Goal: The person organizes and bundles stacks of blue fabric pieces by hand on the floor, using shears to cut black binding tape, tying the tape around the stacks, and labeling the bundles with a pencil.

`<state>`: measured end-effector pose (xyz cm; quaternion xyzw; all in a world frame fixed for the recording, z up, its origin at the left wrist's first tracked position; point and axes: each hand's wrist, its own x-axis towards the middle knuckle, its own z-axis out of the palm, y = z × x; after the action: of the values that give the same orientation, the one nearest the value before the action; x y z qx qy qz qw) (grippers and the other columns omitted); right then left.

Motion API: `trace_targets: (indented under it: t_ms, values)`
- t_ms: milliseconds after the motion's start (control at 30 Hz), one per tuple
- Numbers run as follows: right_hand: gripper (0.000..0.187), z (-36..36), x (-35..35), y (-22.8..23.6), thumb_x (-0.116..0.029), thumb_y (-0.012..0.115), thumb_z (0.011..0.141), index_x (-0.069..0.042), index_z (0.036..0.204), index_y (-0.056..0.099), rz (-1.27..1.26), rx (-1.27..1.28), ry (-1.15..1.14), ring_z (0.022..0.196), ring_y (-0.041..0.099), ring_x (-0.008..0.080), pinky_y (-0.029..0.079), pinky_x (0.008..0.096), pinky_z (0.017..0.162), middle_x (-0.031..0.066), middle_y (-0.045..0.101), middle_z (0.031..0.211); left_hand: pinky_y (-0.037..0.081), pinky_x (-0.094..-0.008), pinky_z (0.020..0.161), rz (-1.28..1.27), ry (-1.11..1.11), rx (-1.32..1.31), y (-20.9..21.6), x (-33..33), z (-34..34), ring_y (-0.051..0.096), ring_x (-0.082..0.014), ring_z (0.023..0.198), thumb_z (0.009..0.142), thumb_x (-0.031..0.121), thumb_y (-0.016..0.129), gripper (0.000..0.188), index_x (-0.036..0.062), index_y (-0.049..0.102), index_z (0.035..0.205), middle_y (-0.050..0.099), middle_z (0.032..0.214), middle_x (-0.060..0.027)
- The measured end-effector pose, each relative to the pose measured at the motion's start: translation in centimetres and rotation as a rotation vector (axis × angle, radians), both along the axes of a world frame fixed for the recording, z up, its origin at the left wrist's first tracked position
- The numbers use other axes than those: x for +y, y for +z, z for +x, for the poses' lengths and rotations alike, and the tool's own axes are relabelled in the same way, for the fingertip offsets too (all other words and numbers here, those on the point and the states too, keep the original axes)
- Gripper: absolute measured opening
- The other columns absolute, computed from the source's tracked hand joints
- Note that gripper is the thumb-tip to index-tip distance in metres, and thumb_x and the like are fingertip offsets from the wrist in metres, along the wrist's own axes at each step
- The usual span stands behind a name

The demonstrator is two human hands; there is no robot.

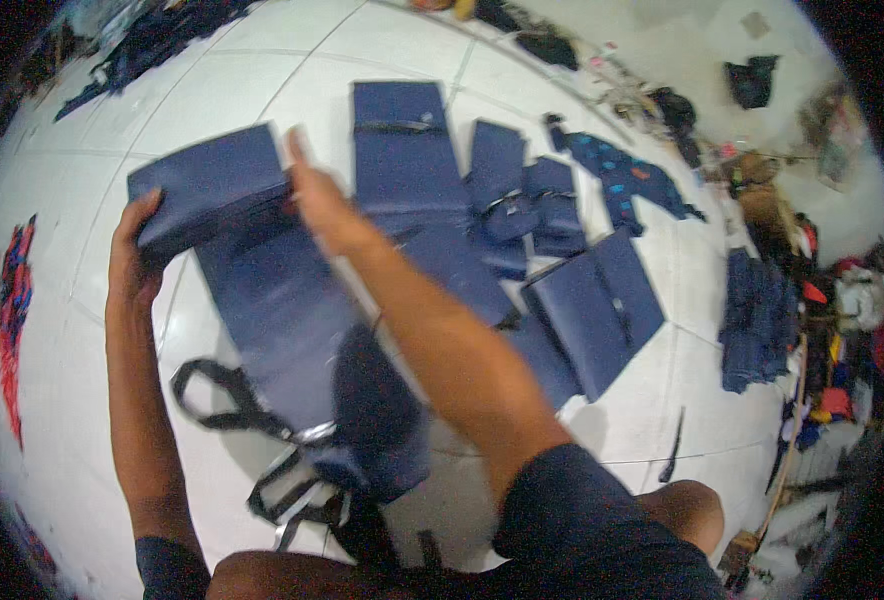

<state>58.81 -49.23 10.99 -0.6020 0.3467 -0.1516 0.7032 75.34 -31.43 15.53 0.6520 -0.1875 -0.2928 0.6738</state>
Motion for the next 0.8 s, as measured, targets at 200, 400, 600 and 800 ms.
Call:
trace_targets:
  t_ms: [200, 400, 600, 800]
  values:
    - [0.122, -7.4, 0.9, 2.4, -0.095, 0.026, 0.072, -0.001, 0.149, 0.029, 0.171, -0.169, 0.26, 0.131, 0.044, 0.031, 0.046, 0.0348, 0.095, 0.0259, 0.041, 0.145, 0.041, -0.0403, 0.099, -0.055, -0.289, -0.077, 6.7, 4.0, -4.4, 0.057, -0.0335, 0.108, 0.065, 0.036, 0.07, 0.083, -0.0013, 0.047, 0.136, 0.057, 0.116, -0.0223]
    - [0.102, -12.7, 5.7, 2.0, -0.083, 0.029, 0.084, 0.001, 0.141, 0.045, 0.139, -0.248, 0.59, 0.125, 0.05, 0.0288, 0.038, 0.0404, 0.106, 0.0202, 0.053, 0.135, 0.045, -0.0403, 0.101, 0.102, -0.51, -0.116, 8.2, 6.3, -8.4, 0.058, -0.0361, 0.112, 0.044, 0.033, 0.077, 0.115, 0.004, 0.035, 0.147, 0.053, 0.127, -0.023]
    - [0.078, -18.2, 6.2, 5.9, -0.052, 0.063, 0.088, 0.002, 0.141, 0.042, -0.071, -0.162, 0.768, 0.118, 0.054, 0.0262, 0.04, 0.0348, 0.103, 0.0174, 0.054, 0.134, 0.037, -0.0509, 0.103, 0.254, -0.563, -0.177, 8.7, 5.0, -11.8, 0.052, -0.0536, 0.115, 0.034, 0.033, 0.074, 0.111, 0.013, 0.049, 0.14, 0.054, 0.126, -0.0307]
    - [0.103, -19.7, 10.4, 8.1, -0.05, 0.08, 0.074, 0.008, 0.143, 0.03, -0.044, 0.184, 0.74, 0.124, 0.05, 0.0296, 0.04, 0.0382, 0.104, 0.0231, 0.049, 0.136, 0.037, -0.0465, 0.104, 0.248, -0.795, 0.008, 8.0, 4.8, -13.3, 0.052, -0.0463, 0.117, 0.042, 0.03, 0.079, 0.112, 0.0117, 0.039, 0.145, 0.053, 0.122, -0.0323]
